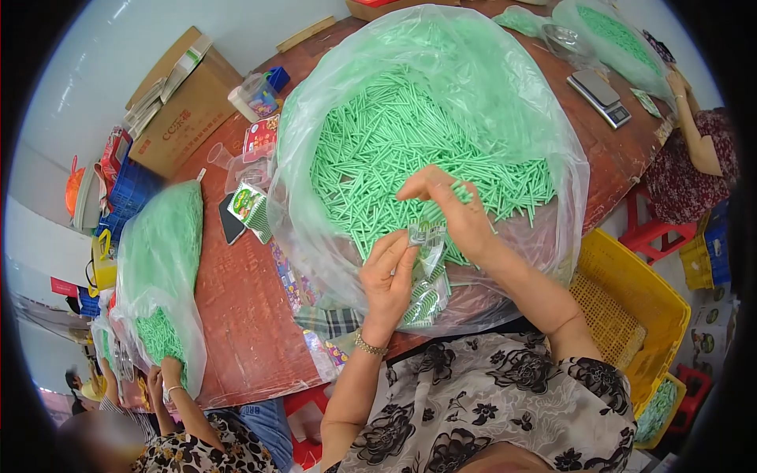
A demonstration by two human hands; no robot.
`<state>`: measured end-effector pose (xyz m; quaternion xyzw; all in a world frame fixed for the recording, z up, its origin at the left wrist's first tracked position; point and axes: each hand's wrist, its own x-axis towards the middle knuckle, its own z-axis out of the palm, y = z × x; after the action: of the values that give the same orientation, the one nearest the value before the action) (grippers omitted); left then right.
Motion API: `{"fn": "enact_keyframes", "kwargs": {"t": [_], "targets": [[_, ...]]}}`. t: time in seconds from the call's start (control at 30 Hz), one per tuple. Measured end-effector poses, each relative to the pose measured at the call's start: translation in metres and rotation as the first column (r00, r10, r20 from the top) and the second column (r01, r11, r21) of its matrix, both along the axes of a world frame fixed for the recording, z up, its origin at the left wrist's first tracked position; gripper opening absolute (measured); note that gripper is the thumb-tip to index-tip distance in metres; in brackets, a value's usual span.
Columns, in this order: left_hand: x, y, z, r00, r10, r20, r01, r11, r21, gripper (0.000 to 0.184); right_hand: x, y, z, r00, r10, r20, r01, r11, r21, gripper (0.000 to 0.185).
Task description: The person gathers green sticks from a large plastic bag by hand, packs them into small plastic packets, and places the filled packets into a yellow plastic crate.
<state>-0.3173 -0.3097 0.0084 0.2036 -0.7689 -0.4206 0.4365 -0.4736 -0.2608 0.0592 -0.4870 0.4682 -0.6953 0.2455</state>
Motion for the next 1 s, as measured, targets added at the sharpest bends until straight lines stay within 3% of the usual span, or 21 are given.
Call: {"fn": "enact_keyframes", "kwargs": {"t": [0.13,0.37,0.47,0.53,0.6,0.67,0.7,0.8,0.83,0.9,0.93,1.0], "targets": [[0.000,0.004,-0.003,1.000,0.019,-0.008,-0.019,0.998,0.054,0.020,0.006,0.009,-0.010,0.999,0.041,0.002,-0.041,0.991,0.125,0.048],[-0.007,0.013,-0.005,0.997,0.048,-0.053,-0.043,0.995,0.091,0.019,0.004,0.012,-0.020,0.985,0.143,0.092,-0.154,0.980,0.129,0.035],[-0.011,0.011,-0.003,0.994,0.062,-0.092,-0.054,0.994,0.091,0.020,-0.004,0.018,-0.014,0.987,0.154,0.036,-0.158,0.958,0.241,0.036],[-0.015,0.011,0.001,0.992,0.049,-0.115,-0.038,0.994,0.100,0.022,-0.013,0.029,-0.007,0.976,0.130,-0.177,-0.095,0.976,0.194,0.051],[-0.020,0.012,0.009,0.988,0.060,-0.144,-0.036,0.986,0.166,0.022,-0.025,0.043,0.008,0.962,0.077,-0.262,-0.008,0.966,0.257,0.060],[-0.027,0.013,0.017,0.988,0.040,-0.149,-0.021,0.991,0.130,0.023,-0.041,0.056,0.009,0.922,0.053,-0.384,0.076,0.946,0.314,0.050],[-0.031,0.015,0.018,0.989,0.020,-0.149,-0.005,0.995,0.101,0.023,-0.045,0.062,0.008,0.952,0.000,-0.306,0.082,0.963,0.256,0.031],[-0.047,0.022,0.017,0.990,-0.083,-0.112,0.090,0.994,0.060,0.028,-0.051,0.083,0.011,0.981,-0.097,-0.170,0.129,0.974,0.186,0.016],[-0.054,0.029,0.022,0.987,-0.134,-0.086,0.138,0.990,0.040,0.030,-0.054,0.095,0.018,0.951,-0.172,-0.256,0.214,0.966,0.147,0.007],[-0.064,0.044,0.041,0.992,-0.121,0.040,0.123,0.992,-0.027,0.037,-0.075,0.128,0.022,0.894,-0.344,-0.288,0.372,0.927,0.050,0.008],[-0.070,0.047,0.046,0.988,-0.142,0.062,0.146,0.987,-0.060,0.038,-0.084,0.150,0.025,0.889,-0.441,-0.125,0.451,0.890,0.072,0.008],[-0.078,0.046,0.038,0.984,-0.154,0.089,0.165,0.976,-0.144,0.037,-0.120,0.204,0.006,0.831,-0.556,-0.014,0.556,0.831,0.023,0.011]]}}
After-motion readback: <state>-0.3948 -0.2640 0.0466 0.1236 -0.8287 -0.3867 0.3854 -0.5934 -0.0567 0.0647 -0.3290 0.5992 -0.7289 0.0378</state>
